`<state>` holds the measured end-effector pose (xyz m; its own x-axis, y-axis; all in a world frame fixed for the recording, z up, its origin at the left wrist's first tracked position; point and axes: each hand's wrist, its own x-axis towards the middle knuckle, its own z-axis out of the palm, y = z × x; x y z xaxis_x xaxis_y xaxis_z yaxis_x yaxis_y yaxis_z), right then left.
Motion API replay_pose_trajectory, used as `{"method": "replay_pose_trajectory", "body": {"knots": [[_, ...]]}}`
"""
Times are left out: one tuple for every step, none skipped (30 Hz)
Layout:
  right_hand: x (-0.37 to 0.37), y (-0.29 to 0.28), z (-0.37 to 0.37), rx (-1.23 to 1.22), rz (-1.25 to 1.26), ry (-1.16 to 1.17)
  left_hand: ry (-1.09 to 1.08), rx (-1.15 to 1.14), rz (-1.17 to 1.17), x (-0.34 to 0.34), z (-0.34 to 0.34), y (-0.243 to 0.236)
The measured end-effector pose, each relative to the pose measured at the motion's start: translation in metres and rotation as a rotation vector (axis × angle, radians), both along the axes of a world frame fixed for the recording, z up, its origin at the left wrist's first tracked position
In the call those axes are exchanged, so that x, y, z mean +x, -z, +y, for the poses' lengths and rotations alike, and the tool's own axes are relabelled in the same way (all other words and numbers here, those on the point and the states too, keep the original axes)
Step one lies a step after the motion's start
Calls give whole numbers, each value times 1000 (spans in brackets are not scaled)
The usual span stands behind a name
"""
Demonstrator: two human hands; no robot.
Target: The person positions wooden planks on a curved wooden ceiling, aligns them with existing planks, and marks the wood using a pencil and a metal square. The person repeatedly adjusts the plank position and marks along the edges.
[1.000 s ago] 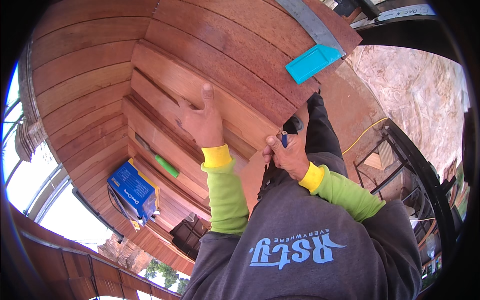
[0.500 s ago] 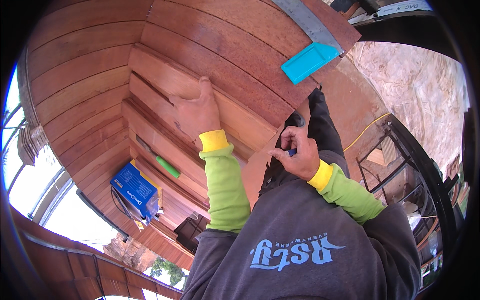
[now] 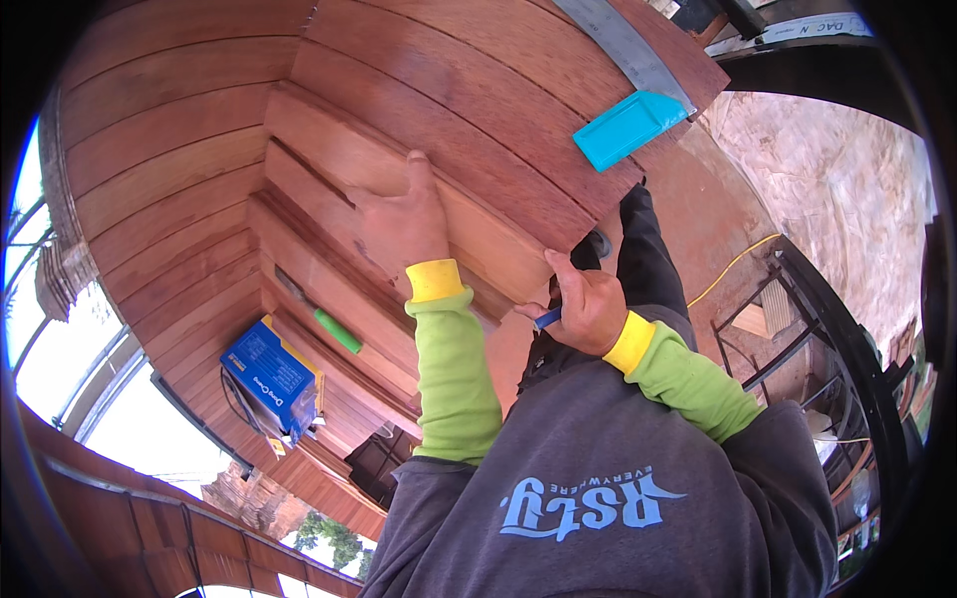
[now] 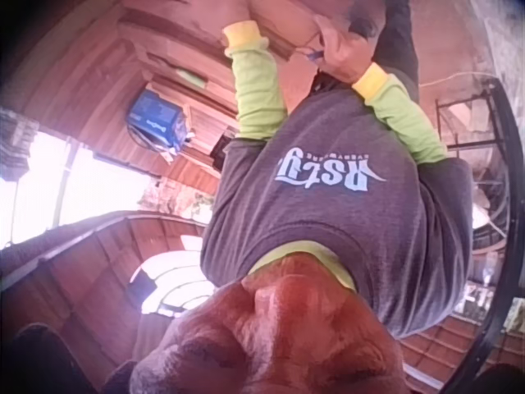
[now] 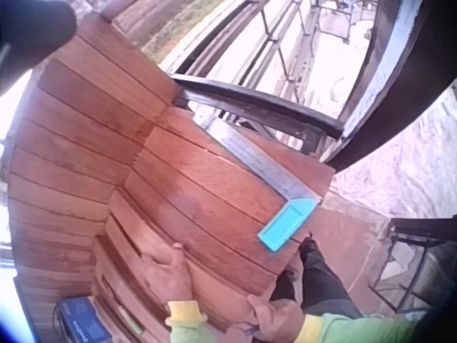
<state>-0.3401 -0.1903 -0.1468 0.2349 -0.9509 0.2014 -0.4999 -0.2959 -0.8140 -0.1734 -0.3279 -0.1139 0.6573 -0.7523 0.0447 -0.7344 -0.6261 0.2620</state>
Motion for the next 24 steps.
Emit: {"method": "replay_pose_trajectory", "body": {"knots": [[0, 1, 0, 14, 1, -6, -16, 39, 2, -3, -1, -4], [0, 1, 1, 27, 3, -14, -34, 77, 4, -6, -1, -7], [0, 1, 0, 33, -1, -31, -27, 67, 8, -4, 2, -5], [1, 1, -3, 4, 4, -15, -19, 42, 2, 0, 3, -1], [1, -1, -2, -24, 9, 0, -13, 18, -3, 3, 3, 1], [1, 2, -2, -55, 18, 3, -19, 56, -28, 3, -1, -5], [-1, -1, -3, -48, 48, -3, -21, 97, -48, -1, -1, -10], [0, -4, -5, -36, 40, -8, -25, 141, -68, -3, -3, -15], [0, -5, -7, -20, 40, -7, -28, 94, -41, -5, -4, -16], [0, -5, -5, -21, 52, -14, -33, 51, -6, -7, -3, -16], [1, -5, -5, -22, 64, -21, -36, 9, 28, -7, -2, -17], [1, -4, -4, -17, 82, -23, -56, -2, 68, -7, -1, -17], [2, -5, -4, -13, 88, -29, -75, -12, 108, -7, -2, -17], [3, -5, -5, -8, 95, -35, -92, -23, 147, -6, -2, -18], [3, -5, -4, 2, 104, -38, -93, -8, 125, -7, -2, -19], [2, -5, -4, 1, 96, -39, -94, 7, 102, -8, -2, -20], [2, -5, -5, -1, 99, -44, -95, 23, 78, -9, -3, -21], [1, -6, -5, -1, 102, -49, -87, 8, 81, -9, -2, -20], [0, -7, -6, -1, 105, -53, -79, -6, 83, -7, -1, -18], [1, -7, -7, -4, 101, -53, -69, -21, 85, -6, -2, -17], [0, -8, -8, -5, 101, -52, -78, -10, 87, -6, -4, -19], [0, -8, -8, -6, 100, -49, -85, 1, 88, -6, -8, -22], [0, -8, -9, -9, 101, -49, -91, 12, 90, -5, -11, -24], [0, -7, -8, -11, 105, -52, -96, 3, 58, 0, -15, -23]]}}
